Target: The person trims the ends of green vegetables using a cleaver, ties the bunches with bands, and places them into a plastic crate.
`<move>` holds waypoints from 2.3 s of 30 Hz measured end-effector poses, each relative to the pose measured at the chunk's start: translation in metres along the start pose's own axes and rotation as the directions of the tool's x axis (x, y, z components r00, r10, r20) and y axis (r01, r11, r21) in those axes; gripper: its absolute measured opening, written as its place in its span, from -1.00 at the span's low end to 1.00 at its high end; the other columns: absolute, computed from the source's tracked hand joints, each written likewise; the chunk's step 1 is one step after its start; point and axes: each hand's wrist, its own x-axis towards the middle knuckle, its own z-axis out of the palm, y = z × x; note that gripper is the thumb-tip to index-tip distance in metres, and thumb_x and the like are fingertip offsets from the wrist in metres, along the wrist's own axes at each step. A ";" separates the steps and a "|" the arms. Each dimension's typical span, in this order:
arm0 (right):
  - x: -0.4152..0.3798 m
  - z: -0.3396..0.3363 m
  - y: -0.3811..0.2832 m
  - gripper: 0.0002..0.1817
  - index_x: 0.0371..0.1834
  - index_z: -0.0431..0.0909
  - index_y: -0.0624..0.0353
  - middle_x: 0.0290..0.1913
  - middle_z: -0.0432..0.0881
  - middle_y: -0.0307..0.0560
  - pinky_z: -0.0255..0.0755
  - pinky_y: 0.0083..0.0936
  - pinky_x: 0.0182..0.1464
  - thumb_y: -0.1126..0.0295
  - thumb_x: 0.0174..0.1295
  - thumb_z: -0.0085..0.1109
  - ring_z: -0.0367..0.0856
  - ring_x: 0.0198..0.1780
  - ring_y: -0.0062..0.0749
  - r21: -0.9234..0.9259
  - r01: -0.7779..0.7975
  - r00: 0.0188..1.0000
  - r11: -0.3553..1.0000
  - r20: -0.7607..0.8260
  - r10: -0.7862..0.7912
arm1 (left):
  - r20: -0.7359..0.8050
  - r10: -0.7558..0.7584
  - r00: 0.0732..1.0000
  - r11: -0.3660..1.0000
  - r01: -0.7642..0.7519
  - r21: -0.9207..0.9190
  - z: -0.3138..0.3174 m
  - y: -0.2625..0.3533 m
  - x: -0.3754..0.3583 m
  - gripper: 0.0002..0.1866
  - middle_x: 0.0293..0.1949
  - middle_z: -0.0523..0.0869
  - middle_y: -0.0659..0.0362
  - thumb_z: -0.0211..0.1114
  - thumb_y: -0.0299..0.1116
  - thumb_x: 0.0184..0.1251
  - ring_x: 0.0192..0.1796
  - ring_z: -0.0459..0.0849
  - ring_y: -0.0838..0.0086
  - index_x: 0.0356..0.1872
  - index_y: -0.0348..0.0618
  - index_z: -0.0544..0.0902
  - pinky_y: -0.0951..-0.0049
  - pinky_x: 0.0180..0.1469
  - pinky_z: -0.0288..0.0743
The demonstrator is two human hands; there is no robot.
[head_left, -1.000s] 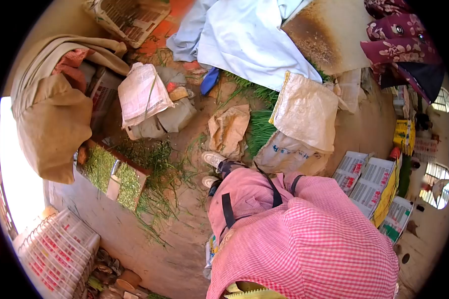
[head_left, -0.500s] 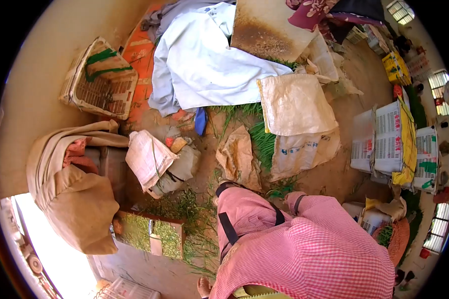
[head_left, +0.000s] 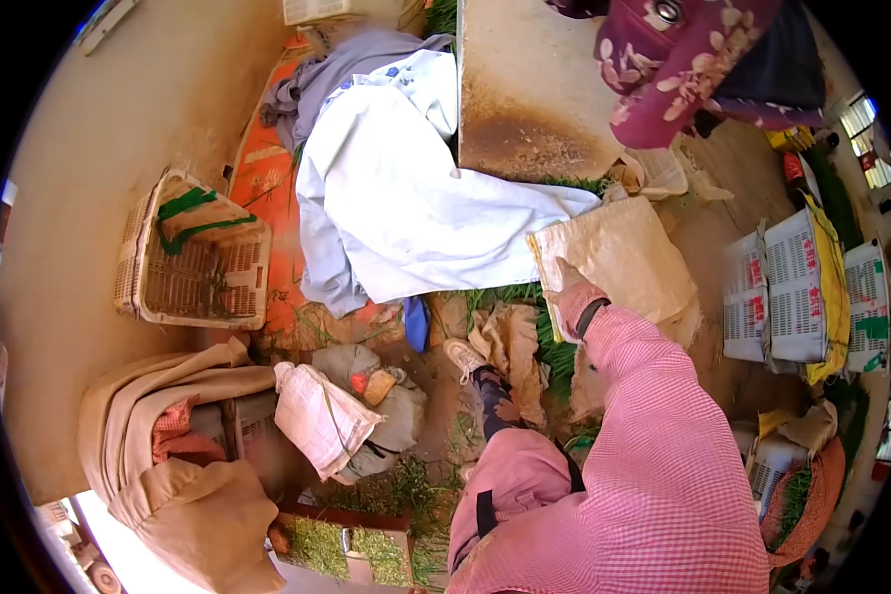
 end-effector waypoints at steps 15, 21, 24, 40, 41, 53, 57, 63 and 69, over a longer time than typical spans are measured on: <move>0.014 0.076 -0.071 -0.59 0.08 0.38 0.15 -0.25 0.60 0.06 0.45 -0.40 -0.13 0.15 0.28 -0.14 0.59 -0.25 -0.17 0.125 0.236 0.883 0.964 0.388 -0.266 | 0.838 0.075 0.540 0.688 0.581 -0.436 0.323 0.381 0.113 -0.37 0.04 0.49 0.03 0.30 -0.11 0.08 0.06 0.47 0.27 0.16 -0.14 0.33 0.20 0.05 0.41; 0.075 0.032 -0.074 -0.59 0.07 0.45 0.06 -0.29 0.56 -0.26 0.42 -0.59 -0.13 0.47 0.10 0.19 0.47 -0.26 -0.67 0.640 -0.122 0.891 0.759 0.408 -0.201 | 0.466 0.392 0.793 0.600 0.164 -0.783 0.176 0.461 0.081 -0.39 0.12 0.41 -0.03 0.09 -0.34 0.01 0.14 0.38 0.15 0.18 -0.26 0.27 0.20 0.22 0.27; 0.184 0.034 -0.023 -0.26 0.28 0.15 -0.01 0.09 0.39 0.00 0.18 -0.35 0.22 0.40 -0.03 0.25 0.29 0.19 -0.19 -0.137 0.111 0.977 0.984 -0.165 -0.133 | 0.356 0.507 0.785 0.625 -0.050 -0.779 0.138 0.488 0.067 -0.36 0.16 0.35 -0.05 0.10 -0.29 0.00 0.18 0.32 0.14 0.19 -0.29 0.25 0.19 0.23 0.22; 0.106 0.155 -0.164 -0.79 -0.18 0.43 0.12 -0.21 0.55 0.02 0.40 -0.32 -0.14 0.29 0.20 -0.06 0.52 -0.19 -0.08 0.586 0.067 0.712 0.808 0.539 -0.450 | 0.166 0.845 0.509 0.514 -0.858 0.011 0.103 0.586 0.051 -0.59 -0.06 0.54 0.07 0.06 -0.27 0.22 -0.03 0.48 0.41 0.01 -0.35 0.44 0.45 0.07 0.31; 0.103 0.163 -0.168 -0.78 -0.18 0.43 0.12 -0.20 0.55 0.01 0.40 -0.31 -0.12 0.28 0.20 -0.07 0.52 -0.18 -0.08 0.650 -0.110 0.667 0.752 0.609 -0.429 | 0.141 0.870 0.473 0.456 -0.880 0.135 0.105 0.596 0.056 -0.59 -0.06 0.54 0.07 0.05 -0.28 0.23 -0.03 0.48 0.42 0.01 -0.36 0.44 0.46 0.06 0.32; 0.177 0.219 -0.028 -0.60 0.08 0.41 0.18 -0.05 0.54 0.06 0.44 -0.30 -0.06 0.31 0.19 -0.12 0.56 -0.07 -0.13 -0.410 0.460 0.437 0.788 0.877 0.201 | -0.179 0.774 0.608 0.632 -0.758 0.160 0.109 0.577 0.118 -0.54 -0.07 0.57 0.09 0.28 -0.34 0.11 -0.06 0.50 0.47 0.01 -0.39 0.45 0.48 0.02 0.35; 0.193 0.278 -0.044 -0.63 0.03 0.47 0.19 -0.01 0.52 0.09 0.43 -0.28 -0.04 0.33 0.20 -0.15 0.56 -0.05 -0.12 -0.344 0.513 0.363 0.786 0.917 0.165 | -0.181 0.722 0.668 0.681 -0.732 0.011 0.131 0.541 0.142 -0.52 -0.07 0.56 0.10 0.31 -0.41 0.06 -0.06 0.50 0.43 0.03 -0.39 0.44 0.46 0.06 0.32; 0.247 0.386 -0.024 -0.60 0.09 0.41 0.21 0.12 0.41 0.14 0.33 -0.18 0.07 0.33 0.23 -0.22 0.44 0.09 -0.04 -0.352 0.657 0.358 0.667 0.924 0.134 | -0.382 0.624 0.682 0.708 -0.700 -0.092 0.126 0.472 0.182 -0.44 0.06 0.44 0.11 0.35 -0.49 -0.01 0.07 0.40 0.41 0.08 -0.35 0.38 0.38 0.15 0.20; 0.329 0.418 0.032 -0.51 0.22 0.14 0.24 0.14 0.38 0.15 0.12 -0.10 0.18 0.31 0.22 -0.19 0.36 0.16 -0.03 -0.567 0.784 0.522 0.253 0.823 0.225 | -0.406 0.530 0.745 0.708 -0.652 -0.272 0.116 0.442 0.206 -0.51 -0.02 0.55 0.11 0.25 -0.45 0.10 0.01 0.48 0.43 0.08 -0.34 0.40 0.43 0.15 0.21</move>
